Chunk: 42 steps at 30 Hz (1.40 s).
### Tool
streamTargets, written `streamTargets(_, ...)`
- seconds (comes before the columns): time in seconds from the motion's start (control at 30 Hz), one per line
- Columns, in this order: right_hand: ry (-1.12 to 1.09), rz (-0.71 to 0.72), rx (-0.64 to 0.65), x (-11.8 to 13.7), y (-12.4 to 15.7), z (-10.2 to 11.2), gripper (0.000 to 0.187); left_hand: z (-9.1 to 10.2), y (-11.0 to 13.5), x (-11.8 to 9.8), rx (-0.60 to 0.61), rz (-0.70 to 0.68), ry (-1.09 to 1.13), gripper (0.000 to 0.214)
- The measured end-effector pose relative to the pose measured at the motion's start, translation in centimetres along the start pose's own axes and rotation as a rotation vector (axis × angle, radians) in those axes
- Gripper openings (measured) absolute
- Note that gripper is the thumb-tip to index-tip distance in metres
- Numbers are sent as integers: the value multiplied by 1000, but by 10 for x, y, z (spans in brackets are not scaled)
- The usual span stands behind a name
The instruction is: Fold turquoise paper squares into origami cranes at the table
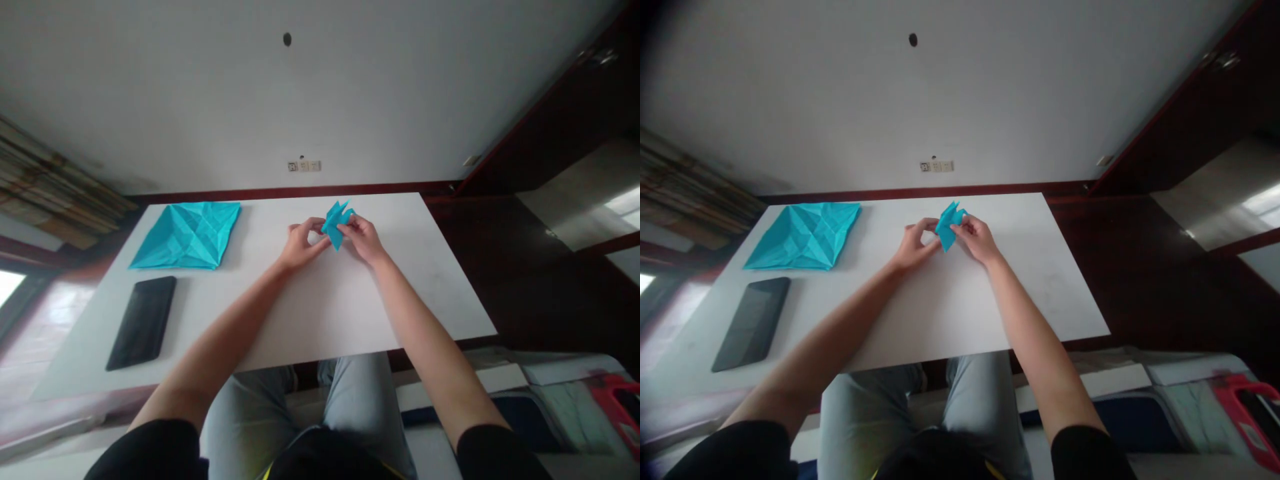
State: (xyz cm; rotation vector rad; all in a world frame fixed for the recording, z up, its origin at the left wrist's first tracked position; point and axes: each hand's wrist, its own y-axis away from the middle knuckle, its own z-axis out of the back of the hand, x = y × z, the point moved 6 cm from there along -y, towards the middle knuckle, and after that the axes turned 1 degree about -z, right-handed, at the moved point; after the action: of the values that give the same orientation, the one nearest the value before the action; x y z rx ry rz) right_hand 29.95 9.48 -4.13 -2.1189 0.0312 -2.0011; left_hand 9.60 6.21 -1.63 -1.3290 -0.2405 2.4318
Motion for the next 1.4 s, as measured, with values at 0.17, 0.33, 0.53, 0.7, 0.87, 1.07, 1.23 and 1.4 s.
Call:
streamTargets(0.17,-48,-43,194,-4,15,-26,65,8,3,13,-101,-7,287,61)
streamTargets(0.33,-190,-42,169,-4,17,-29,100,6,8,23,-204,112,481,73)
streamTargets(0.53,-3,-60,270,-7,18,-40,63,3,27,21,-203,197,649,76)
streamTargets(0.7,-36,-87,273,-5,15,-36,62,4,28,17,-104,176,703,72)
streamTargets(0.87,-140,-99,212,-4,11,-32,73,1,27,13,-35,161,766,67)
streamTargets(1.07,-113,-82,282,0,15,-37,59,-2,33,13,42,180,730,62)
streamTargets(1.23,-18,-40,363,10,22,-41,48,-2,36,18,30,205,645,63)
streamTargets(1.4,87,28,308,16,21,-41,57,10,31,11,-124,90,536,57)
